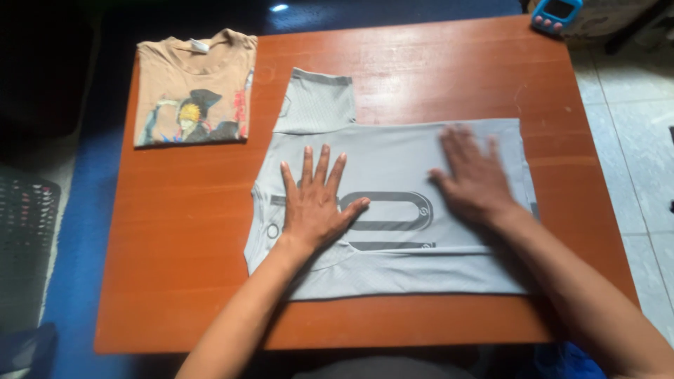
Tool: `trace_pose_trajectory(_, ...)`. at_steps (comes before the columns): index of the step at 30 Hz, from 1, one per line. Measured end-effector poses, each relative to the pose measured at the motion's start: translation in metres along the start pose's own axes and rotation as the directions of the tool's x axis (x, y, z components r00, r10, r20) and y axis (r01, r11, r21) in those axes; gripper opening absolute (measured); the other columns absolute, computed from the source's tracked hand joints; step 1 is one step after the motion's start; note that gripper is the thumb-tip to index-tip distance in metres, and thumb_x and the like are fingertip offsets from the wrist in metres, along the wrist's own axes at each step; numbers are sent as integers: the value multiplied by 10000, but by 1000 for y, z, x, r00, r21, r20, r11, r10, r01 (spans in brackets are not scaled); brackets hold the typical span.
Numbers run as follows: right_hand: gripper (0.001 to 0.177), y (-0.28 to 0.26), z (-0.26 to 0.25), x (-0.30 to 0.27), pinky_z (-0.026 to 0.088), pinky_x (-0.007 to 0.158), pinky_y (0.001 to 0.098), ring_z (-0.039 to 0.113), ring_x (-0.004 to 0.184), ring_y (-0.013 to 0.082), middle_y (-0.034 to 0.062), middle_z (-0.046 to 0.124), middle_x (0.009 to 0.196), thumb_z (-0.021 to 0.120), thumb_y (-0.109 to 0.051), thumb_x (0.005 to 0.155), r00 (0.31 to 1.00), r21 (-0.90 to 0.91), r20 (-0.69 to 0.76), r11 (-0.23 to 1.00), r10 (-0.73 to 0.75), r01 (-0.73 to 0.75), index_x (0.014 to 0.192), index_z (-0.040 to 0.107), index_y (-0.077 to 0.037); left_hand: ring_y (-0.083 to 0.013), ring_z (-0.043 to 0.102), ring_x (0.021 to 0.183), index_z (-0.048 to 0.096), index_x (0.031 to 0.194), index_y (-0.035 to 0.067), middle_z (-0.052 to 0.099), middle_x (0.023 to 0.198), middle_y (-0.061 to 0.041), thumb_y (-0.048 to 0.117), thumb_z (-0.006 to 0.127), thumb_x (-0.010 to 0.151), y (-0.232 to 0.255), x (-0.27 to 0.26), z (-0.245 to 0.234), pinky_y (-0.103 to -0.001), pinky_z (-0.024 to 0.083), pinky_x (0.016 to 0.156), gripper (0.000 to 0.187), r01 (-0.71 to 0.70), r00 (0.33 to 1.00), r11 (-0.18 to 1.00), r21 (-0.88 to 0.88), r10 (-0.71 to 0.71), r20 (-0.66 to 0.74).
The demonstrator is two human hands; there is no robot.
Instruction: Folding a soccer jersey on a wooden table.
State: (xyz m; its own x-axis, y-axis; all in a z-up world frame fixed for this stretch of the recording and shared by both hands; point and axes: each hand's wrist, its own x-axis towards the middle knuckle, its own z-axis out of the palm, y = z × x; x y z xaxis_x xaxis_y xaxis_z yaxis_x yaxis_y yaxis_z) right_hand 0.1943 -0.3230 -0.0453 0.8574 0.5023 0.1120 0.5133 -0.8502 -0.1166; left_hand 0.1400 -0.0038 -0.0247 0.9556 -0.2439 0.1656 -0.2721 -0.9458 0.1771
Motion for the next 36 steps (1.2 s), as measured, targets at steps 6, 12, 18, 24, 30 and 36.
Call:
trace_pose_trajectory(6, 800, 36, -14, -6, -56, 1195, 635, 71, 1573, 300, 105, 128, 1709, 241, -604, 1005, 966, 14, 43, 967, 255, -256, 1621, 163, -99, -433, 82, 1551, 354, 1587, 139, 239, 1666, -183, 806, 449, 882, 1, 5, -3, -771, -15, 1135, 975, -2, 999, 1000, -4, 2, 41)
trace_pose_trajectory(12, 774, 22, -5, -1, -35, 1202, 667, 53, 1586, 313, 156, 127, 1715, 226, -597, 1056, 983, -157, -81, 972, 166, -177, 1620, 170, -70, -415, 99, 1565, 347, 1601, 194, 234, 1691, -167, 822, 426, 887, 6, 29, -3, -780, 2, 1155, 955, -82, 994, 997, 14, 81, 72)
trace_pose_trajectory(18, 833, 33, -9, 1, -45, 1220, 562, 9, 1553, 249, 70, 67, 1693, 204, -685, 973, 981, -34, 157, 994, 110, -106, 1619, 137, -163, -426, 79, 1548, 332, 1599, 228, 212, 1673, -172, 834, 407, 869, 2, 30, 3, -759, -14, 1145, 952, -92, 994, 996, 5, 91, 66)
trace_pose_trajectory(24, 789, 84, -26, -8, -118, 1162, 668, -9, 1550, 255, 36, 36, 1704, 191, -638, 976, 959, -27, 148, 970, 242, -241, 1622, 114, -192, -431, 103, 1550, 384, 1587, 224, 237, 1670, -177, 804, 399, 911, -2, 34, 2, -749, -10, 1151, 891, -99, 995, 994, -45, 99, 15)
trace_pose_trajectory(30, 636, 91, -35, -3, -98, 1151, 748, 45, 1576, 322, 62, 198, 1707, 344, -465, 1030, 929, 39, 140, 935, 344, -352, 1600, 301, -185, -331, 360, 1493, 542, 1494, 238, 421, 1594, -189, 547, 512, 1014, -49, 86, 16, -626, 239, 1188, 571, 50, 992, 989, -141, -65, -108)
trace_pose_trajectory(36, 510, 90, -39, 9, 49, 1189, 738, 260, 1561, 326, 95, 421, 1622, 499, -261, 1036, 971, 192, 71, 953, 226, -236, 1538, 466, -178, -398, 432, 1332, 490, 1497, 101, 536, 1392, -229, 384, 785, 857, -106, 138, 7, -598, 352, 1072, 761, 377, 918, 891, -252, -396, -26)
